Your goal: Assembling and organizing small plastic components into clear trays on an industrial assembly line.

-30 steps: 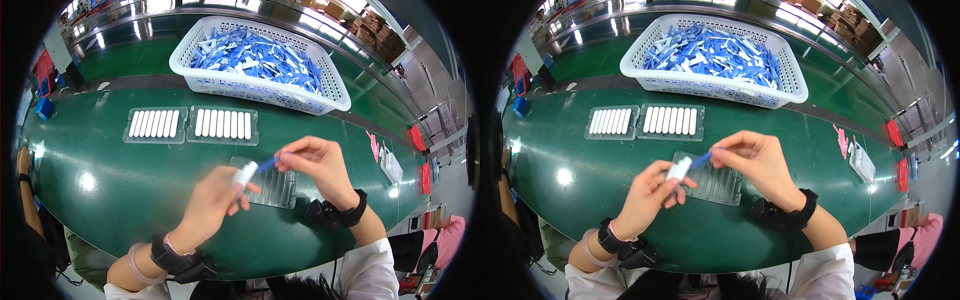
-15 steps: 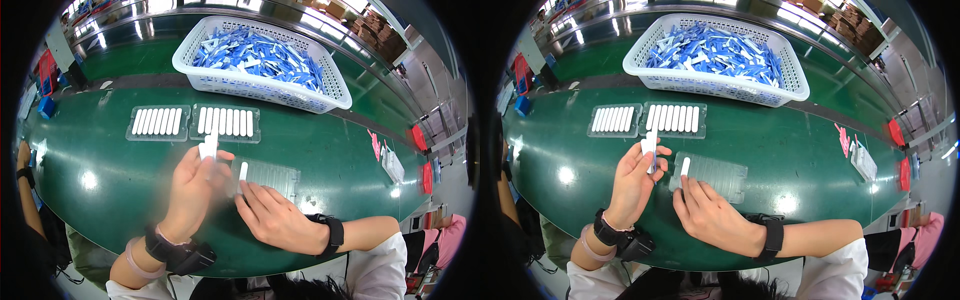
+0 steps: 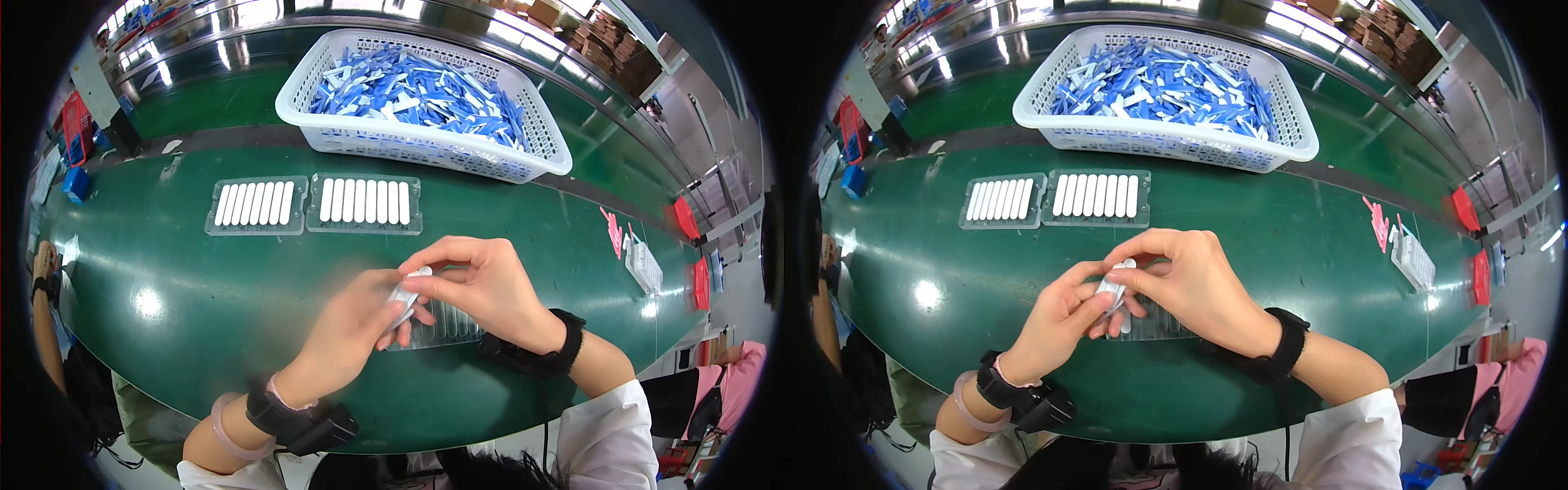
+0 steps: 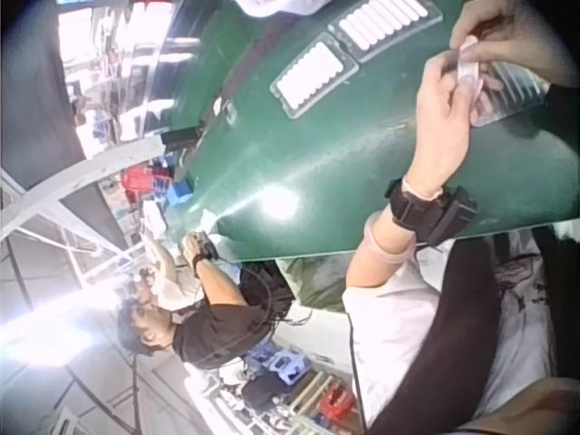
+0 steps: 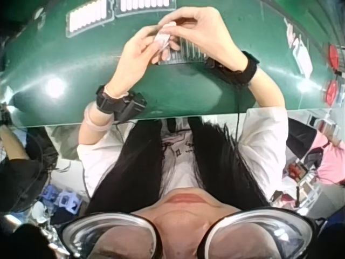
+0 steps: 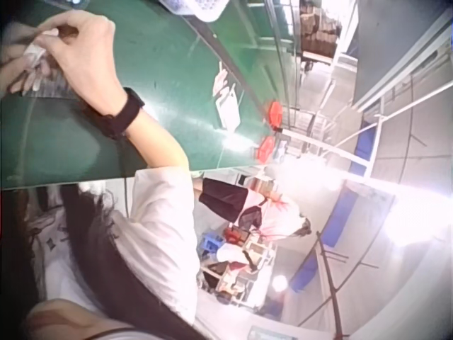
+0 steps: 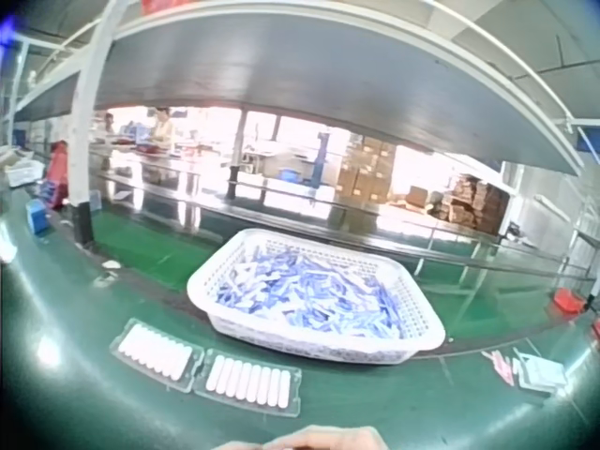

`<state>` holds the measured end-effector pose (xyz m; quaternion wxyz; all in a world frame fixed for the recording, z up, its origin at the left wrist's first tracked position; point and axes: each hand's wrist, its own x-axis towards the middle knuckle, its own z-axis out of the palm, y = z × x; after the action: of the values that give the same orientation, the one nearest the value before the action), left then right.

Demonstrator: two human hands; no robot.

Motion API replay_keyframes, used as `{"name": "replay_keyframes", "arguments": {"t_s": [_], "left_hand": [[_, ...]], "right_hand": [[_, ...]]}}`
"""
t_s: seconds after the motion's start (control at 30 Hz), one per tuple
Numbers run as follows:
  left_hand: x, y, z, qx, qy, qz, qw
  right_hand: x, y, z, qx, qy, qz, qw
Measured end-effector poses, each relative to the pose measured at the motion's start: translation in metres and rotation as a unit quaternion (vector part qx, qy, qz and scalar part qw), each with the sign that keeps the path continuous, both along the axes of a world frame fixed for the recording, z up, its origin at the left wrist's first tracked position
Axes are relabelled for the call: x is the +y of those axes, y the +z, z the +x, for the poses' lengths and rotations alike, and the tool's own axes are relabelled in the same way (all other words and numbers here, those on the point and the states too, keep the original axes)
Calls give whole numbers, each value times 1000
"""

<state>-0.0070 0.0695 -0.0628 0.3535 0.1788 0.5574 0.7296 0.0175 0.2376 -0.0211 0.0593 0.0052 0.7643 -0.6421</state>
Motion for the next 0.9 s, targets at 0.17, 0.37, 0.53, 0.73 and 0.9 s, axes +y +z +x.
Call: {"name": "replay_keyframes", "arguments": {"t_s": [0.17, 0.37, 0.53, 0.73, 0.9], "left_hand": [[-1, 1, 0, 30, -62, -20, 997], [-4, 2, -5, -63, -68, -5, 996], [-9, 1, -7, -141, -20, 2, 990], [-8, 1, -6, -124, 17, 17, 992], [-6, 5, -3, -47, 32, -2, 998]], "right_hand": [[4, 0, 0, -55, 47, 22, 997], [15, -1, -1, 243, 12, 165, 956], [3, -8, 20, 527, 146, 453, 704], [4, -12, 22, 509, 129, 383, 760], [-1, -1, 18, 85, -32, 7, 996]]}}
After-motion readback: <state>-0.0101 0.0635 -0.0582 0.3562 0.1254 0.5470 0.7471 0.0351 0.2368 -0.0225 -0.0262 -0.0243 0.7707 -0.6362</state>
